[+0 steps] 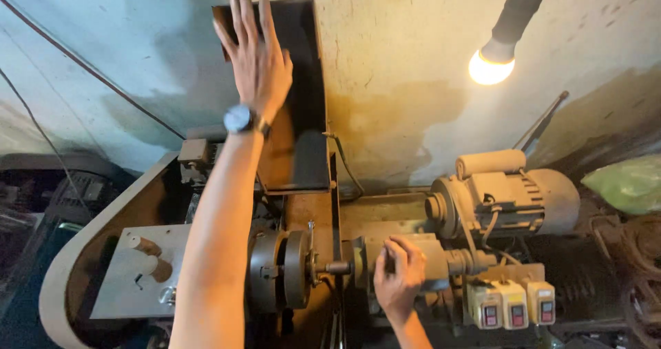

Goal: Operating a lathe machine to process a metal gear or component.

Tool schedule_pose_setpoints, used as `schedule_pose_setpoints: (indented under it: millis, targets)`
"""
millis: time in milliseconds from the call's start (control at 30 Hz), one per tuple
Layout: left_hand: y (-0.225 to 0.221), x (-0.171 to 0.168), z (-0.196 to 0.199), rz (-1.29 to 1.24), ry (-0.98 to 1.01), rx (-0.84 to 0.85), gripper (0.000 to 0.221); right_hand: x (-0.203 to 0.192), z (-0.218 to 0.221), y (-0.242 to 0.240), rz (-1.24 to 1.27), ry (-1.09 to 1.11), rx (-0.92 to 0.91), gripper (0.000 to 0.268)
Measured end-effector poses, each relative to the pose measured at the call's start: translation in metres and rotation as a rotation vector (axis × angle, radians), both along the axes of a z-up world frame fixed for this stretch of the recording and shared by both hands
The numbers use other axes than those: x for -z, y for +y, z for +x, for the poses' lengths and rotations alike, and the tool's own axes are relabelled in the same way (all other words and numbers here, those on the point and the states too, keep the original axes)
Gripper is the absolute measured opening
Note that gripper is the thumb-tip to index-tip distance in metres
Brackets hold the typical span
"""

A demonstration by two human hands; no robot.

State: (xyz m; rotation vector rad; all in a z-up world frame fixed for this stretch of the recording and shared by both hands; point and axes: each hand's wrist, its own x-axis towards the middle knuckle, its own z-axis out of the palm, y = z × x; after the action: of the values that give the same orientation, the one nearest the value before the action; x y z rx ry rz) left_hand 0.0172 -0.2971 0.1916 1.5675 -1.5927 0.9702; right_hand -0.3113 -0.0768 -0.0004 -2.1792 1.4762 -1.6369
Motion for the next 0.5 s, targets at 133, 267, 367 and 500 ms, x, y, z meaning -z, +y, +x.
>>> schedule_pose_setpoints:
  millis: [133, 267, 367, 500]
  targets:
    - [-0.035, -0.024, 0.012, 0.014, -0.191, -0.198, 0.085, 0.0, 0.0, -0.008, 0.032, -0.018, -0.053, 0.029]
    - [-0.019, -0.025, 0.02, 0.292, 0.018, -0.213, 0.079, 0.004, -0.003, -0.007, 0.037, 0.017, -0.072, 0.021]
    - [0.036, -0.031, 0.015, -0.001, -0.129, -0.114, 0.079, 0.007, -0.003, -0.003, 0.032, -0.017, -0.096, 0.016]
    - [0.171, -0.04, -0.027, 0.022, -0.03, -0.045, 0.046, 0.012, -0.008, 0.001, 0.024, -0.037, -0.11, 0.009]
